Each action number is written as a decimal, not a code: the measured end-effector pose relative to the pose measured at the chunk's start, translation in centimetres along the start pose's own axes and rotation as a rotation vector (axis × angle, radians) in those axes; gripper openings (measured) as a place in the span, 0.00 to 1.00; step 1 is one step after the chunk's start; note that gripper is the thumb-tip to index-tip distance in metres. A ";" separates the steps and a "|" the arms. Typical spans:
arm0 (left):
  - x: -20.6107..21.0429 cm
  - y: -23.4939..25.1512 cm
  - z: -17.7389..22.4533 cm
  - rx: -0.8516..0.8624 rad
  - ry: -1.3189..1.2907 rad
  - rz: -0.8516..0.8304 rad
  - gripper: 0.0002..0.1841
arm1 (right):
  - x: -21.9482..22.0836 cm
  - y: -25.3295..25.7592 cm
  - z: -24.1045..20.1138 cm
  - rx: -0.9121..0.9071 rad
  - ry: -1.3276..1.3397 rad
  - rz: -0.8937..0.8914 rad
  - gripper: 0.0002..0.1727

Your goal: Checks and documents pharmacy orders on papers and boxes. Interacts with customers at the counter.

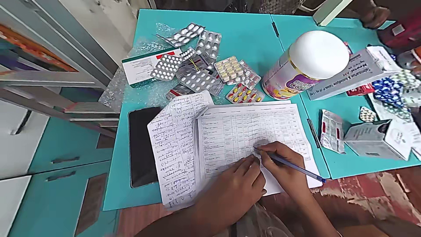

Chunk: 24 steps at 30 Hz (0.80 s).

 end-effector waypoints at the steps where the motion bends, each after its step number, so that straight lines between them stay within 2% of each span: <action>1: 0.1 0.0 0.0 0.005 -0.001 0.000 0.16 | -0.1 0.0 0.0 0.000 0.002 0.004 0.07; 19: 0.0 -0.4 -0.1 0.023 -0.101 0.062 0.14 | -1.4 -0.2 0.5 0.073 0.364 0.097 0.08; 21: 0.0 -0.4 -0.1 0.028 -0.101 0.054 0.14 | -1.8 -0.3 -0.3 0.000 0.308 0.130 0.08; 24: 0.0 -0.5 -0.1 0.026 -0.111 0.049 0.14 | -2.1 -1.0 -4.6 -0.225 0.004 0.111 0.11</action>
Point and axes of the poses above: each hand's wrist, its own y-axis towards the middle knuckle, its own x-axis out of the palm, z = x × y, the point moved 8 cm from there along y, towards the middle knuckle, and after that the axes turned 2 degrees about -x, right-handed, at the moved point
